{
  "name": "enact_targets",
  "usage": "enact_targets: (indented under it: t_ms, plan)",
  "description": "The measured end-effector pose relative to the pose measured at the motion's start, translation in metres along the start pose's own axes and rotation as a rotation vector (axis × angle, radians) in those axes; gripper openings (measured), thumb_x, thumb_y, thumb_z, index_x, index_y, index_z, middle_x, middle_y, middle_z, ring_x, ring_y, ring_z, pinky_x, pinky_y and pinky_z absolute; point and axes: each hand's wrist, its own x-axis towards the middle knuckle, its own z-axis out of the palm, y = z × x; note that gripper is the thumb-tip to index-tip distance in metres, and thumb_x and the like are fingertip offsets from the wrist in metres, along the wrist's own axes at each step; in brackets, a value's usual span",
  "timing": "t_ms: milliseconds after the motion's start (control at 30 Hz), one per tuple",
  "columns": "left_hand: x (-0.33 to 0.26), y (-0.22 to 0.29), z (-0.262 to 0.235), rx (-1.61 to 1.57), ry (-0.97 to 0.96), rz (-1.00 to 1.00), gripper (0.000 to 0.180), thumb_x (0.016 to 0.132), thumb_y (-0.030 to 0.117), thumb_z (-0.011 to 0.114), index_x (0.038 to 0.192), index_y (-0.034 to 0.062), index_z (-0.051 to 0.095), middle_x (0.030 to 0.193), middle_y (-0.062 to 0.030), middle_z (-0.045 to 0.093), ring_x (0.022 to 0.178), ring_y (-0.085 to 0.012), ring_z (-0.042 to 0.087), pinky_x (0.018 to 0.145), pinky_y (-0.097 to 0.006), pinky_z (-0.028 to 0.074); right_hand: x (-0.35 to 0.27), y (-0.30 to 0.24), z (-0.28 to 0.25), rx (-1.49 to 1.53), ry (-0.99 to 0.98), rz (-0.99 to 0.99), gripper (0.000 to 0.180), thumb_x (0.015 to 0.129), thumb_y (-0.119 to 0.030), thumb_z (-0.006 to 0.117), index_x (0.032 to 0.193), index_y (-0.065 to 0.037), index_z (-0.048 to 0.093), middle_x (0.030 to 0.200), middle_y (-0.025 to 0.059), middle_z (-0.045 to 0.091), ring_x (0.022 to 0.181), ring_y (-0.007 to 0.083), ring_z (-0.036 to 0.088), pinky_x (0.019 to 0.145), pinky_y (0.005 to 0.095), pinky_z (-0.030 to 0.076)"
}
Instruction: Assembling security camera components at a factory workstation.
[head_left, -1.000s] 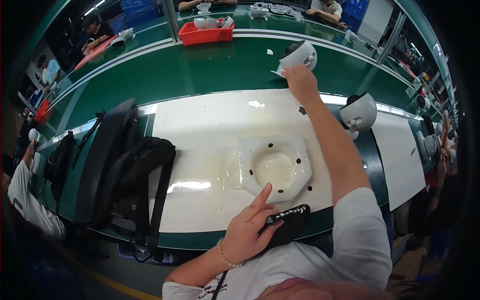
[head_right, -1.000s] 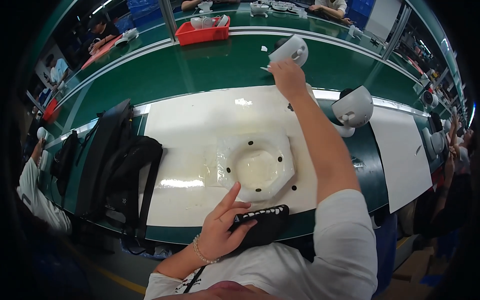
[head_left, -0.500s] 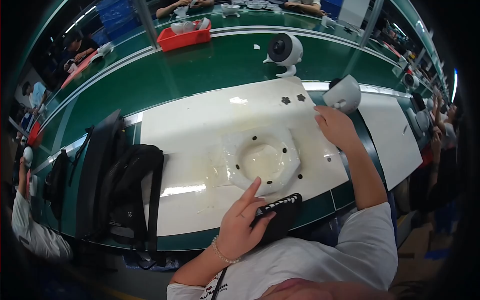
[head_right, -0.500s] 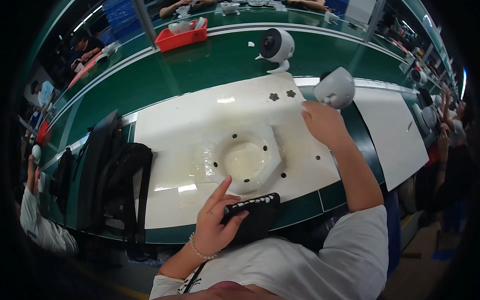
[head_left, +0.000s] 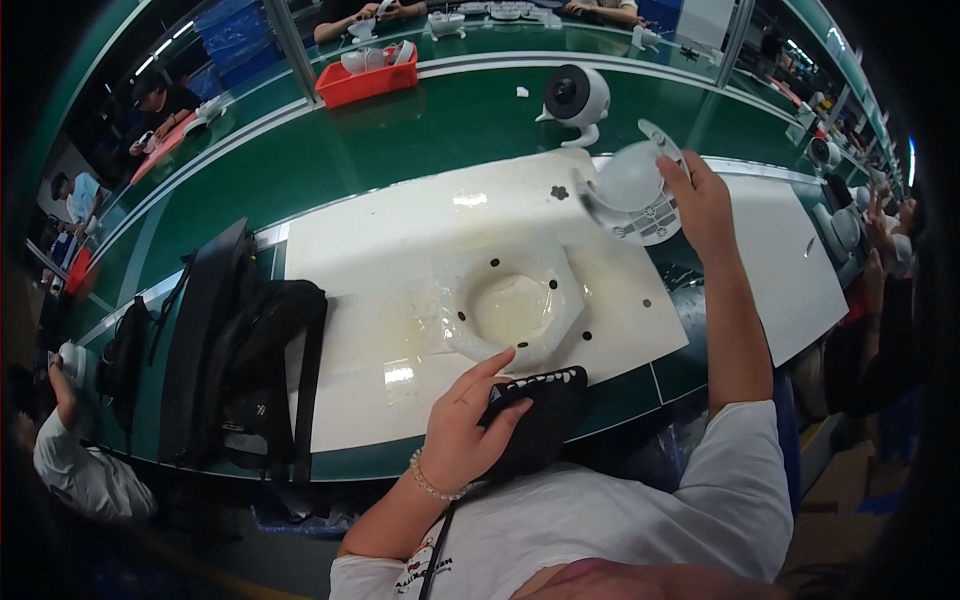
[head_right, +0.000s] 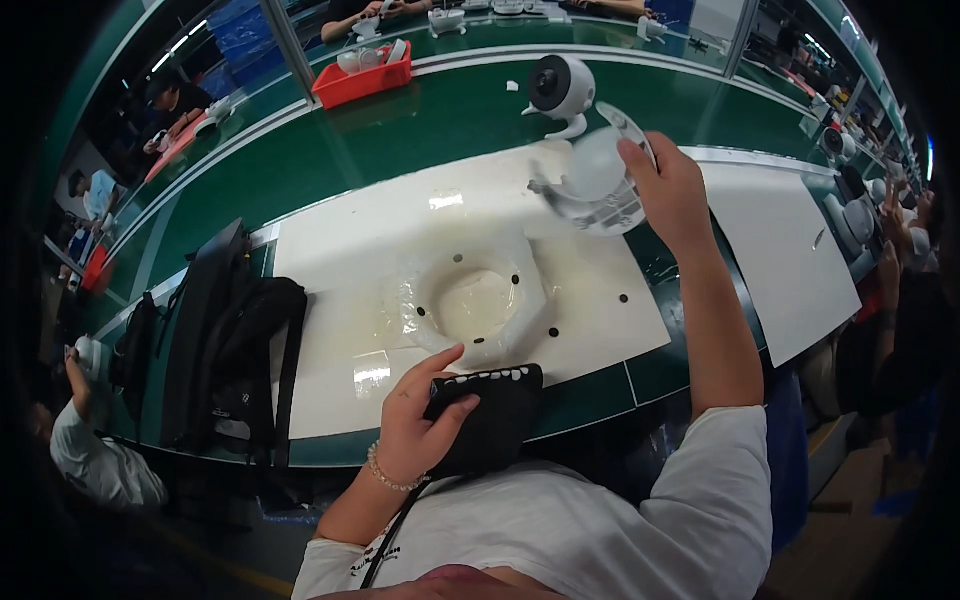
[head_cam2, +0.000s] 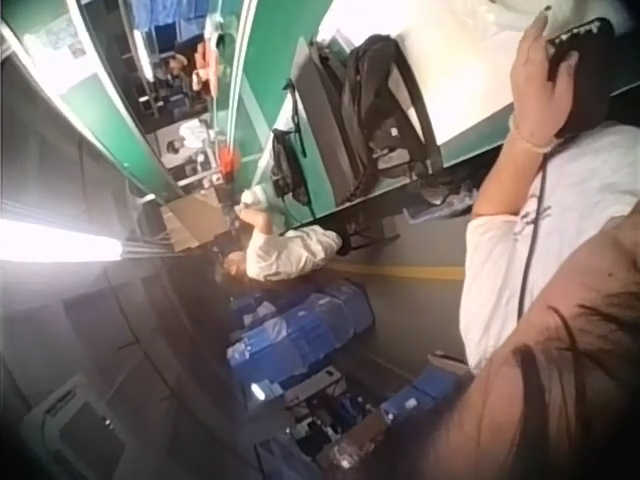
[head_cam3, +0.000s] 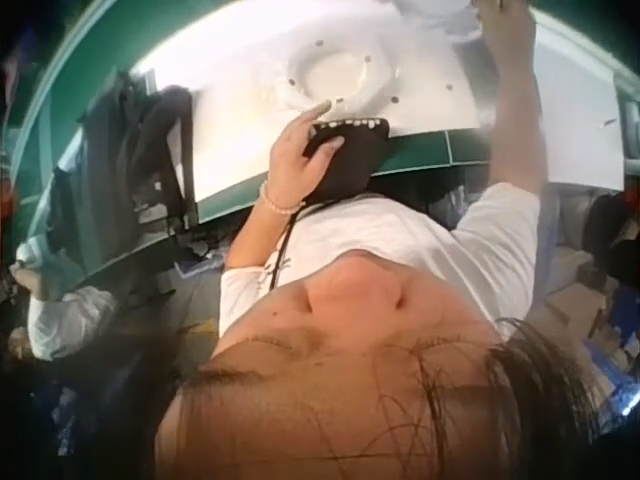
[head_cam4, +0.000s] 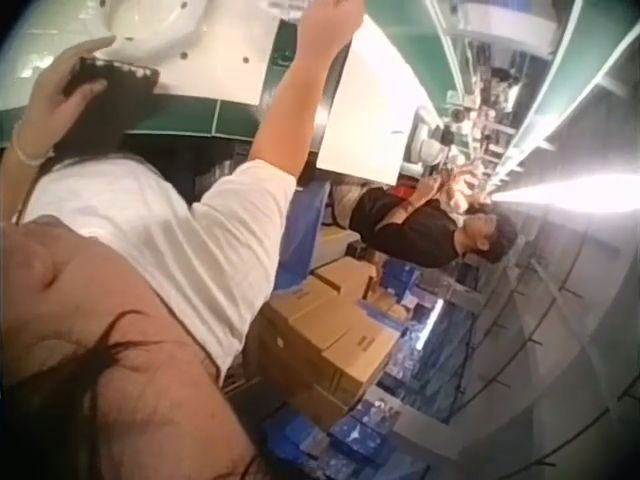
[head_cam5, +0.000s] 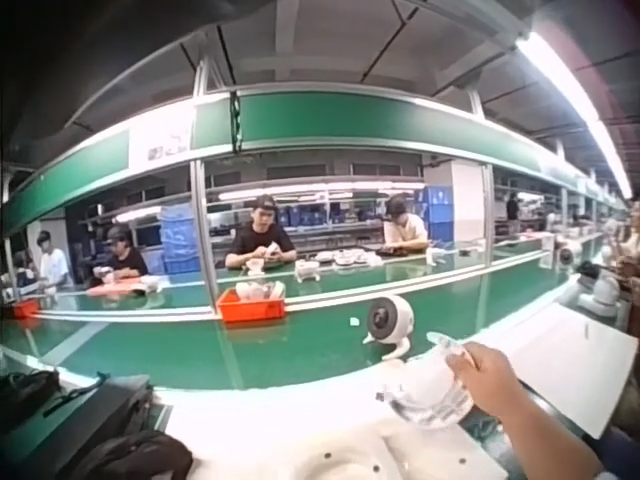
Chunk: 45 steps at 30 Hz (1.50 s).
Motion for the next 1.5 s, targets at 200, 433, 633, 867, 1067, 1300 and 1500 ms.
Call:
enact_targets:
  t_ms: [200,433,633,867,1067,1300,1500]
  plan:
    - [-0.004,0.007,-0.003,-0.082,0.007,-0.148,0.024,0.071,0.004,0.067,0.093,-0.0007,0.058,0.089,-0.013,0.062,0.077,-0.0257,0.061,0.068,-0.028,0.048,-0.026,-0.059,0.029,0.812,-0.477,0.285,0.022,0.09,-0.021,0.049,0.094,0.0,0.054,0.067,-0.0002,0.055,0.055,0.0051,0.052,0.052,0.0167,0.041]
    - [-0.009,0.005,-0.009,-0.268,0.126,-0.253,0.018,0.073,0.005,0.067,0.087,-0.0022,0.058,0.077,-0.0101,0.06,0.067,-0.0167,0.058,0.062,-0.025,0.045,-0.058,-0.068,0.05,0.949,-0.539,0.496,0.023,0.091,-0.021,0.046,0.1,0.0,0.051,0.067,0.0008,0.055,0.054,0.0041,0.052,0.052,0.0157,0.041]
    - [-0.014,0.002,-0.01,-0.359,0.215,-0.181,0.018,0.072,0.001,0.067,0.087,-0.0017,0.059,0.081,-0.0096,0.06,0.072,-0.0157,0.057,0.066,-0.025,0.044,-0.063,-0.053,0.034,0.215,-0.057,-0.561,0.049,0.076,-0.027,0.067,0.112,-0.004,0.043,0.1,0.0098,0.047,0.084,0.0148,0.046,0.07,0.0293,0.038]
    - [-0.018,-0.002,-0.01,-0.47,0.271,-0.058,0.017,0.07,-0.002,0.067,0.085,-0.0004,0.058,0.088,-0.0128,0.062,0.077,-0.0195,0.059,0.069,-0.028,0.046,-0.094,-0.088,0.023,0.208,-0.477,-0.936,0.043,0.059,-0.016,0.077,0.098,-0.01,0.059,0.087,0.0011,0.06,0.073,0.0196,0.055,0.066,0.0303,0.042]
    - [-0.007,0.012,-0.001,-0.722,0.326,-0.181,0.02,0.066,-0.009,0.067,0.083,-0.0016,0.058,0.084,-0.0148,0.061,0.077,-0.0206,0.059,0.069,-0.029,0.046,-0.099,-0.08,0.023,0.367,-0.589,-0.658,0.04,0.062,-0.009,0.074,0.098,-0.009,0.058,0.084,0.0021,0.059,0.073,0.0213,0.054,0.067,0.0306,0.042]
    - [-0.015,-0.005,-0.009,-0.426,0.196,-0.097,0.02,0.065,-0.01,0.067,0.081,-0.0019,0.058,0.08,-0.013,0.061,0.074,-0.02,0.058,0.066,-0.028,0.045,-0.085,-0.088,0.012,0.251,-0.583,-0.631,0.021,0.065,-0.014,0.072,0.083,-0.011,0.061,0.09,0.001,0.06,0.086,0.0215,0.052,0.079,0.033,0.038]
    - [-0.015,-0.001,-0.005,-0.412,0.257,-0.089,0.019,0.064,-0.009,0.067,0.079,-0.0019,0.059,0.078,-0.0113,0.06,0.072,-0.0191,0.058,0.065,-0.026,0.044,-0.088,-0.085,0.012,0.224,-0.515,-0.709,0.015,0.066,-0.014,0.072,0.077,-0.013,0.062,0.102,0.0009,0.057,0.096,0.0215,0.049,0.086,0.0331,0.032]
